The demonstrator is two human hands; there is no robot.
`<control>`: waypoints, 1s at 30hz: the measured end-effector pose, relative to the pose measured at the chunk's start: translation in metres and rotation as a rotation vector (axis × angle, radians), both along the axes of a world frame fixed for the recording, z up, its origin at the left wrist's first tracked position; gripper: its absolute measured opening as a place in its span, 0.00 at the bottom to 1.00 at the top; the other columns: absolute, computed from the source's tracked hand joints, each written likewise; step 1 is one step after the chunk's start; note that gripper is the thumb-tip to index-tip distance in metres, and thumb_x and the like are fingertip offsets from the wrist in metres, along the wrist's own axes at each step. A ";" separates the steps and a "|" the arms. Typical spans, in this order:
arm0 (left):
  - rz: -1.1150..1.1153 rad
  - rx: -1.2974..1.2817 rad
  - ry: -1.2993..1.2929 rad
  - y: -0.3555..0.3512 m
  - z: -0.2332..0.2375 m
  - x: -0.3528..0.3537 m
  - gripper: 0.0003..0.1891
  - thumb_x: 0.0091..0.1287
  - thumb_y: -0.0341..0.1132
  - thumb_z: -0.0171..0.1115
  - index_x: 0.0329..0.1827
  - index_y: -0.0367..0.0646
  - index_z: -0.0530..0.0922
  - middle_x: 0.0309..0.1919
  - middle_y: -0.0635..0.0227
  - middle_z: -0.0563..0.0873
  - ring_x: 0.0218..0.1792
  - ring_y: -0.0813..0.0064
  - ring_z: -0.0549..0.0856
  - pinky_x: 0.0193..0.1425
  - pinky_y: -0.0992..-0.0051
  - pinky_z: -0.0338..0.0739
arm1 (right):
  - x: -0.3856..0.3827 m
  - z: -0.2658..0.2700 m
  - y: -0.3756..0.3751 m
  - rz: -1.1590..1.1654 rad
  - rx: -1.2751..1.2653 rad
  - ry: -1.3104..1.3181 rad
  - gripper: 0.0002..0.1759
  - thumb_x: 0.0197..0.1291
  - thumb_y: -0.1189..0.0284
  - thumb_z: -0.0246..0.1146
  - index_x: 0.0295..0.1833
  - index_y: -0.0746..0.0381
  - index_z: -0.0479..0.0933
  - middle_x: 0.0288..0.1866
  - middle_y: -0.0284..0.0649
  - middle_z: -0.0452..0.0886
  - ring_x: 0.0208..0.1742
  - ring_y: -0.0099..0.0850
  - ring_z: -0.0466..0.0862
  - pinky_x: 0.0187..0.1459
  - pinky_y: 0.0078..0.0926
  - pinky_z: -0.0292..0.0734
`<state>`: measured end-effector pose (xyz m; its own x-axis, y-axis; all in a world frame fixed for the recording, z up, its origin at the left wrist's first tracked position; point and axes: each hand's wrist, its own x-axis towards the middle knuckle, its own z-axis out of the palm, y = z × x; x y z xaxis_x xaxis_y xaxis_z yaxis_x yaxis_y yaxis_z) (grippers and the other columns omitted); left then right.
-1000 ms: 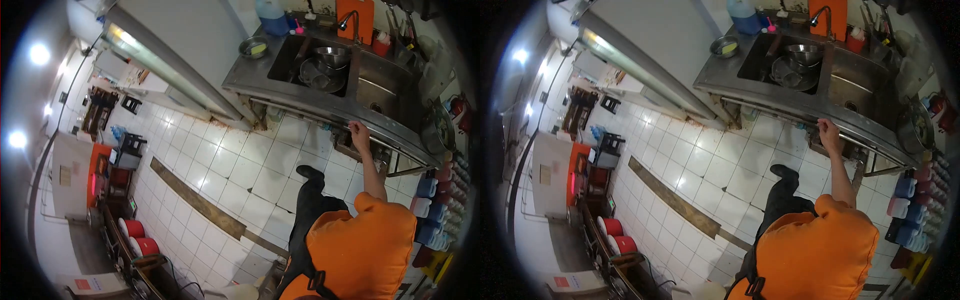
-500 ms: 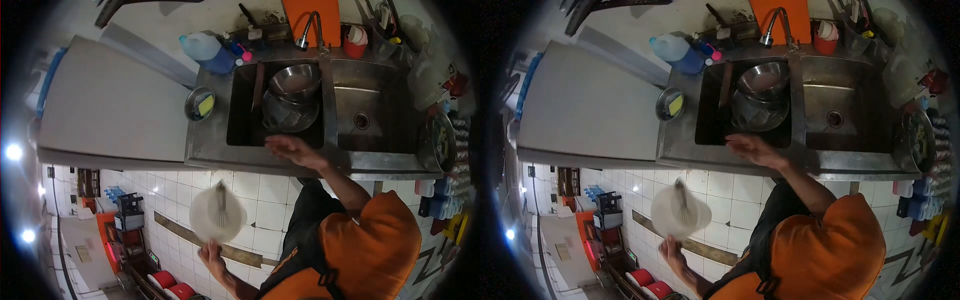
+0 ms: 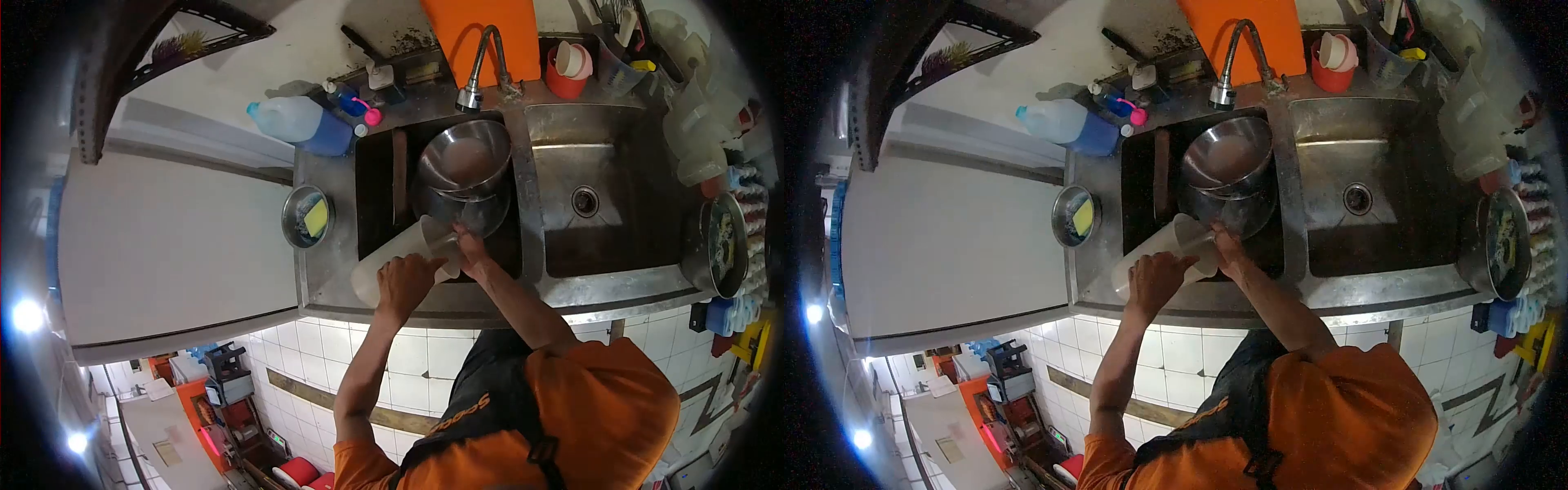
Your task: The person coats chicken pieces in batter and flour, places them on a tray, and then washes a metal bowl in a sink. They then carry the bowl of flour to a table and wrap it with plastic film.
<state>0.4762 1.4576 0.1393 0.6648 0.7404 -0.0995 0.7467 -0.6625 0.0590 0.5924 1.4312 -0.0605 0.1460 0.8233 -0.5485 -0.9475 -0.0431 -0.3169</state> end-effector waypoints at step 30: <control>0.300 -0.276 0.301 0.081 -0.208 -0.115 0.17 0.62 0.44 0.64 0.47 0.42 0.86 0.50 0.51 0.86 0.57 0.50 0.82 0.61 0.55 0.76 | -0.010 -0.097 0.028 0.684 0.031 -1.377 0.30 0.64 0.62 0.69 0.67 0.66 0.74 0.45 0.43 0.86 0.40 0.26 0.81 0.42 0.29 0.78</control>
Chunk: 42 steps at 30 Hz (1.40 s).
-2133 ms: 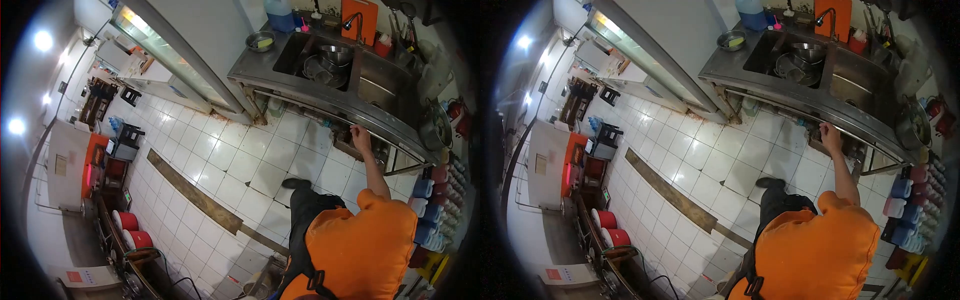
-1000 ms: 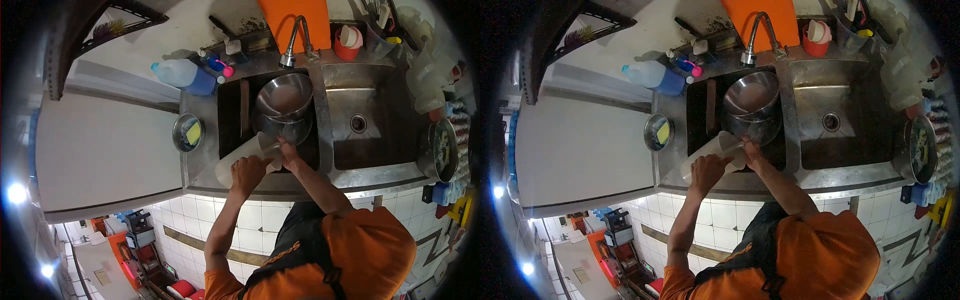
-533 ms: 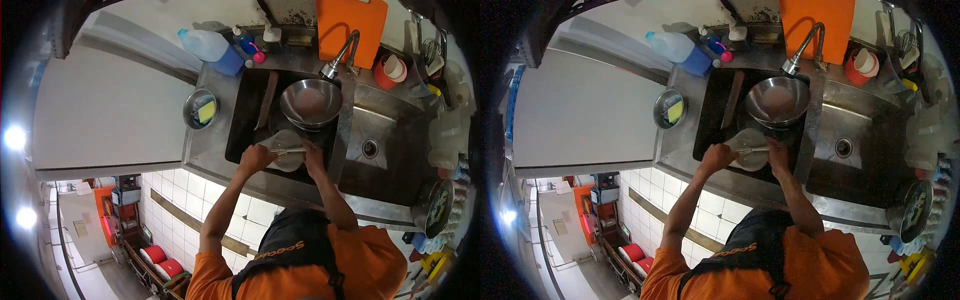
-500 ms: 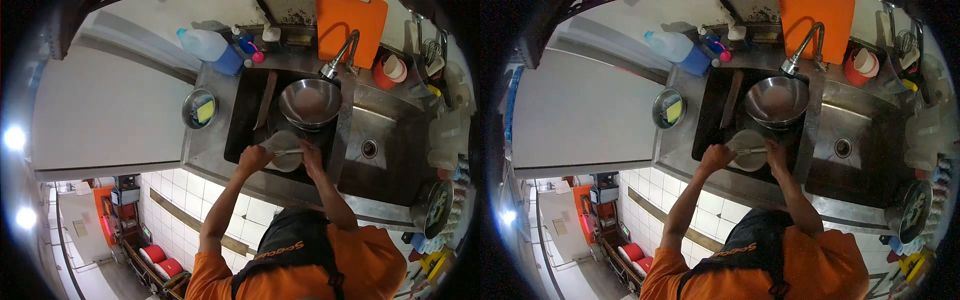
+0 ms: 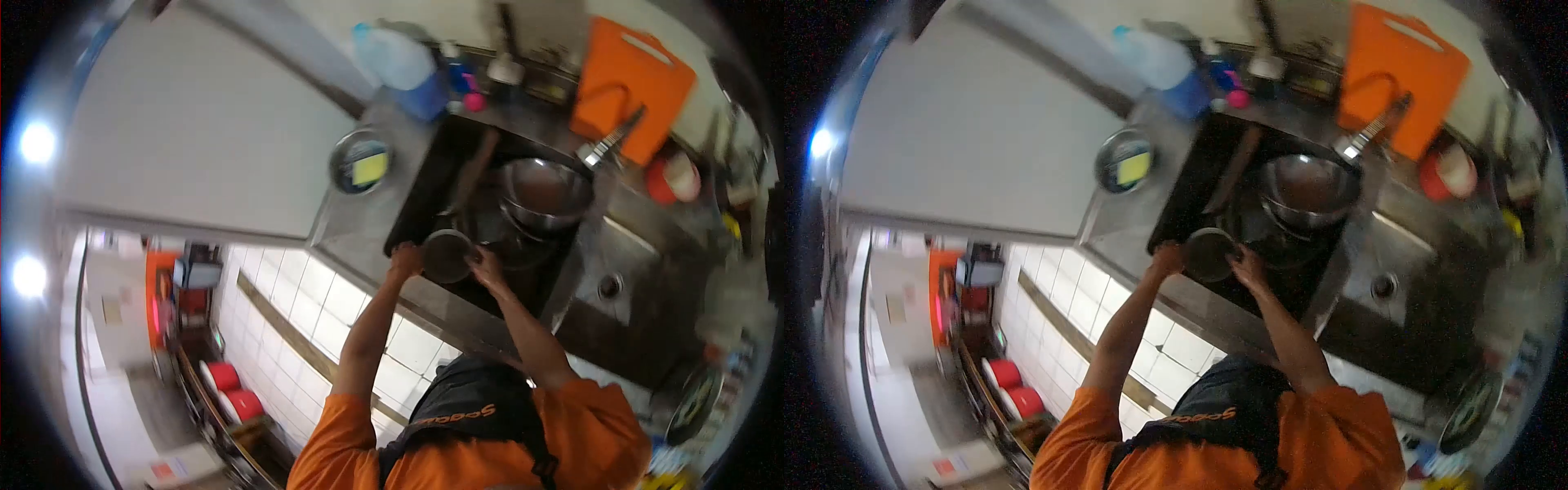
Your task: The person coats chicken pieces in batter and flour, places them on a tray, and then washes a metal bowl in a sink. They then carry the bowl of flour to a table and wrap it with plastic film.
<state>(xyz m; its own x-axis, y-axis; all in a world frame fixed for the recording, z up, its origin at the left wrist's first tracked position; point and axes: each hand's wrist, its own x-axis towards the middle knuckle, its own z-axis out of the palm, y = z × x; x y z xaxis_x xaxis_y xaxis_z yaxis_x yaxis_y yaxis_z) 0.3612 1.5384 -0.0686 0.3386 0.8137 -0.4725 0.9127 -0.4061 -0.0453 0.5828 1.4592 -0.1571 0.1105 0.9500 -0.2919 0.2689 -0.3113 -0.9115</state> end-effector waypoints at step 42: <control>2.673 1.190 -1.343 -0.901 0.011 -0.168 0.23 0.72 0.47 0.62 0.62 0.42 0.76 0.51 0.59 0.85 0.53 0.69 0.85 0.55 0.67 0.79 | -0.341 -0.005 -0.184 2.115 0.433 -0.936 0.20 0.64 0.63 0.64 0.55 0.65 0.81 0.40 0.51 0.87 0.43 0.50 0.85 0.48 0.40 0.79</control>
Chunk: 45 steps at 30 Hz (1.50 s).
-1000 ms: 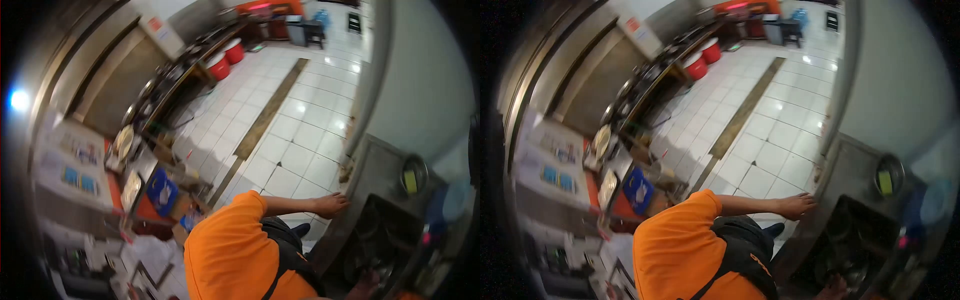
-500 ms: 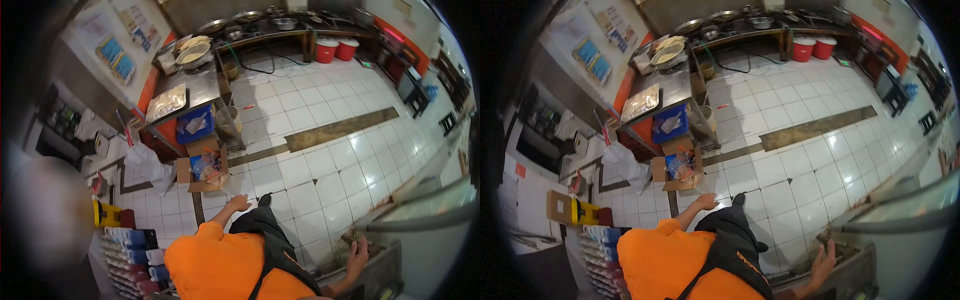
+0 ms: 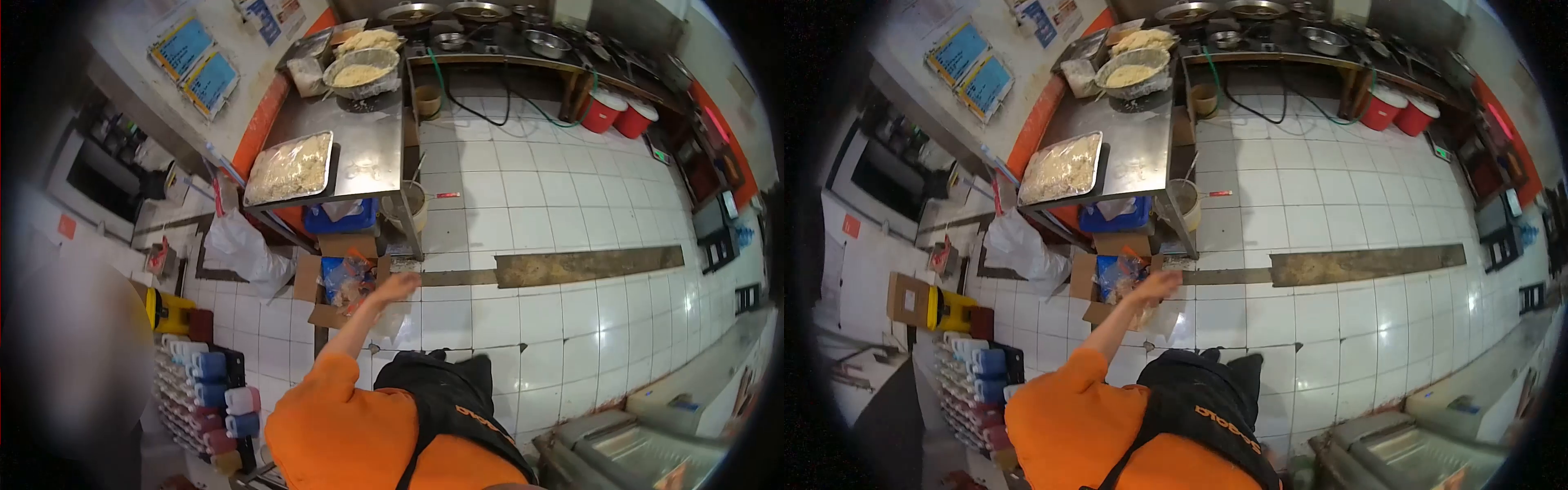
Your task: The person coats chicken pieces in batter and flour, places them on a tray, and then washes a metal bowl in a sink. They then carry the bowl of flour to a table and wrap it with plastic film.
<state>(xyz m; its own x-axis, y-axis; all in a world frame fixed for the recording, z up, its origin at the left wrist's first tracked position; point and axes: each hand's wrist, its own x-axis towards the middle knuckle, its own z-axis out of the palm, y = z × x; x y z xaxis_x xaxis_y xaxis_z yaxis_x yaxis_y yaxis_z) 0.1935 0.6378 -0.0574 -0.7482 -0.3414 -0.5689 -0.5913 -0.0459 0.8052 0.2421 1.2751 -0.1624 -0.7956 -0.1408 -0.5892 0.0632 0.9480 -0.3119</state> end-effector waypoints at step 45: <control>2.058 0.573 1.000 -0.489 0.077 -0.401 0.01 0.61 0.25 0.59 0.33 0.37 0.77 0.22 0.65 0.77 0.20 0.71 0.74 0.34 0.67 0.77 | -0.765 0.205 -1.040 1.043 -0.828 -0.727 0.40 0.66 0.57 0.67 0.74 0.67 0.62 0.64 0.57 0.77 0.60 0.38 0.83 0.56 0.33 0.79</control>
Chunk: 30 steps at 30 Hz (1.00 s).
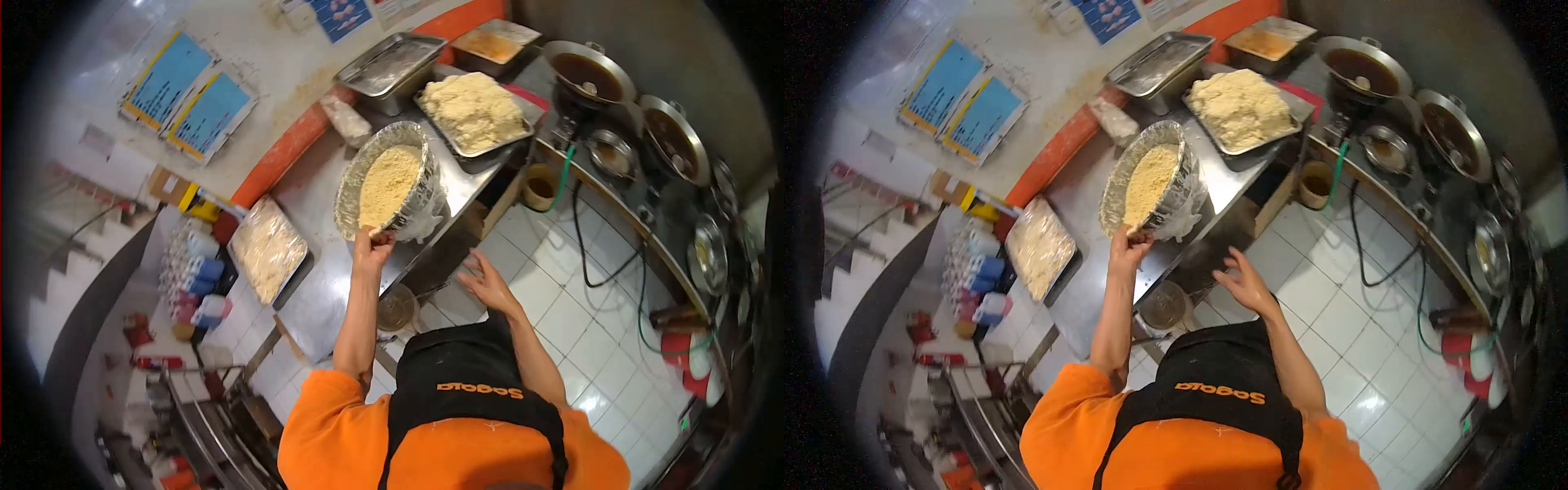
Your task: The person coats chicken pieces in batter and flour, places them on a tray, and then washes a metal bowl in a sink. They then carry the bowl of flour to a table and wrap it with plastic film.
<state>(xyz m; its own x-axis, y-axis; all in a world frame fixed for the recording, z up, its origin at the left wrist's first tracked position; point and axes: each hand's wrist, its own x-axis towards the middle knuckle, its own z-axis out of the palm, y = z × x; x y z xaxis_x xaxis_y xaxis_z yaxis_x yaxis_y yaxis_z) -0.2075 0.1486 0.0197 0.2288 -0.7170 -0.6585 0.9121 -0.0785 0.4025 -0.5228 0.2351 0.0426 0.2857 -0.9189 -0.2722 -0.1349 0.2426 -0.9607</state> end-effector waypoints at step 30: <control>1.363 0.147 -0.355 0.433 0.220 -0.288 0.20 0.56 0.17 0.55 0.54 0.33 0.74 0.49 0.58 0.85 0.48 0.63 0.87 0.53 0.68 0.85 | 0.211 0.004 -0.163 0.308 0.581 -1.100 0.16 0.77 0.64 0.46 0.66 0.55 0.63 0.59 0.45 0.74 0.61 0.47 0.78 0.54 0.75 0.77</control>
<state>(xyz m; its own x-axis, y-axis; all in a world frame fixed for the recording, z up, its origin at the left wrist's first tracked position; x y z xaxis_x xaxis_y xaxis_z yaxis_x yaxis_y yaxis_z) -0.4959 0.5814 0.2402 0.8424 0.2663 -0.4685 0.1592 0.7076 0.6885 -0.3119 0.0722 0.0462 0.7935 -0.6012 -0.0950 0.5339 0.7625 -0.3655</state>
